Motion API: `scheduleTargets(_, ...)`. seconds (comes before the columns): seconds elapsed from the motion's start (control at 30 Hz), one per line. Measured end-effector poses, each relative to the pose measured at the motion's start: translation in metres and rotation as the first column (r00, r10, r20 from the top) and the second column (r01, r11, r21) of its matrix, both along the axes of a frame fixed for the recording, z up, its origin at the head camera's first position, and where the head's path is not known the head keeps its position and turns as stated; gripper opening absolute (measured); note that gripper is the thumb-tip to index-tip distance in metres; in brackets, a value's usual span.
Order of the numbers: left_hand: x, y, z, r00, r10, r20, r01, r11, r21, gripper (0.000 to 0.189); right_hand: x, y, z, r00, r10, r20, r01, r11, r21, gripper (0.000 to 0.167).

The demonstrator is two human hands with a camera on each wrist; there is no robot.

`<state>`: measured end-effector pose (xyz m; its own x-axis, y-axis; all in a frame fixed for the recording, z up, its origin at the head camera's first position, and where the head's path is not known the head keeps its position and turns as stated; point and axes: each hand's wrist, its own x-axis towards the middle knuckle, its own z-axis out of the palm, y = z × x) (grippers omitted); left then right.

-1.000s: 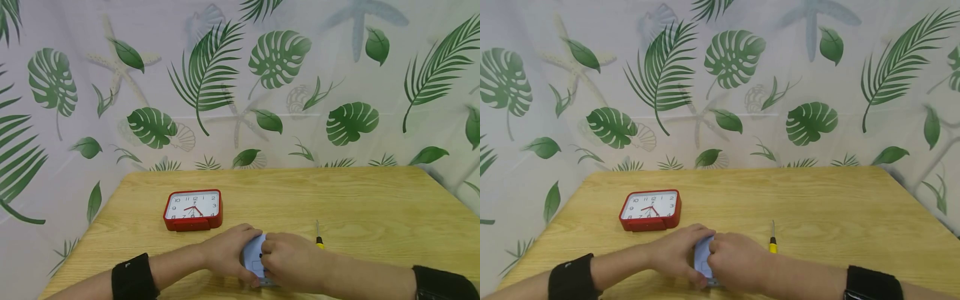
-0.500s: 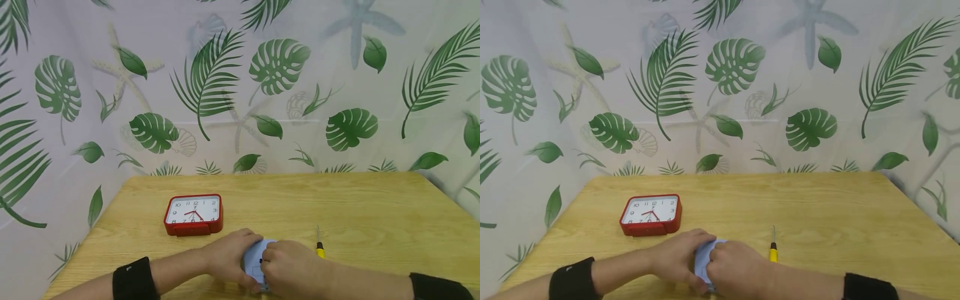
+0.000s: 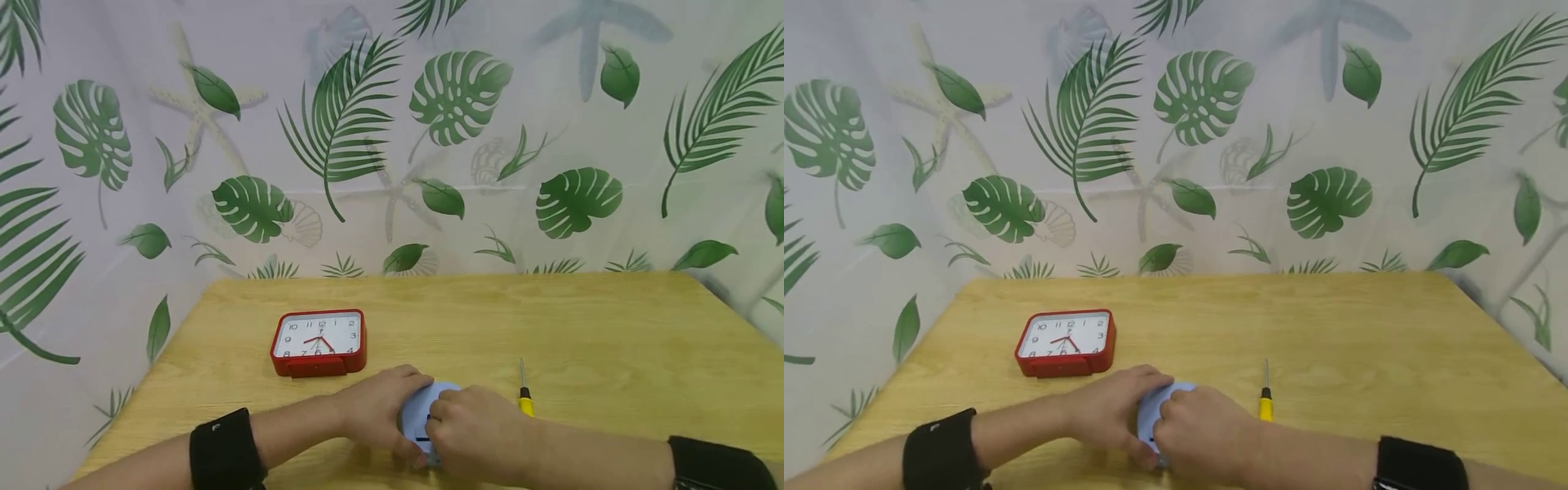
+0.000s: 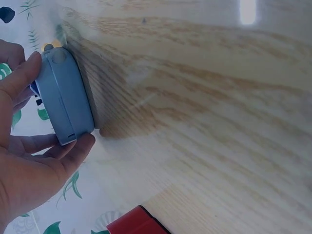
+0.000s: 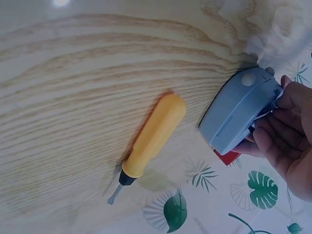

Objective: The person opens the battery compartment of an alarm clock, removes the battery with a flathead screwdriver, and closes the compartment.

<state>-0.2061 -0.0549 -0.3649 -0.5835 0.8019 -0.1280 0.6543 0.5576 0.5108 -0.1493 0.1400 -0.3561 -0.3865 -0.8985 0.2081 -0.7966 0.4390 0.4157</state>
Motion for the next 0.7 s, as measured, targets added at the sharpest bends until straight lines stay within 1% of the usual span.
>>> scheduleTargets(0.1,0.002,-0.001,-0.003,1.0,-0.002,0.012,0.002,1.0,-0.003,0.09,0.001,-0.001,-0.003,0.998,-0.005,0.066,0.006,1.0,-0.014,0.028)
scheduleTargets(0.2,0.004,-0.003,-0.005,1.0,-0.004,0.011,0.004,1.0,-0.01,0.09,0.002,-0.002,-0.002,0.991,-0.013,0.136,0.012,1.0,0.005,0.029)
scheduleTargets(0.33,0.004,-0.004,-0.006,1.0,-0.007,-0.009,0.007,1.0,-0.012,0.09,0.002,-0.003,0.0,0.99,-0.029,0.135,0.026,0.999,0.026,0.028)
scheduleTargets(0.47,0.001,-0.003,-0.003,0.999,-0.012,-0.034,0.011,1.0,-0.019,0.091,0.002,-0.002,0.002,0.994,-0.041,0.097,0.038,0.999,0.026,0.027)
scheduleTargets(0.6,-0.001,-0.001,-0.001,0.998,-0.018,-0.058,0.016,0.999,-0.036,0.094,0.0,0.001,0.006,0.996,-0.026,0.085,0.024,0.999,0.027,0.026)
scheduleTargets(0.7,-0.001,0.001,0.0,0.998,-0.019,-0.059,0.017,0.999,-0.043,0.096,0.0,0.003,0.008,0.996,-0.008,0.087,0.006,1.0,0.016,0.023)
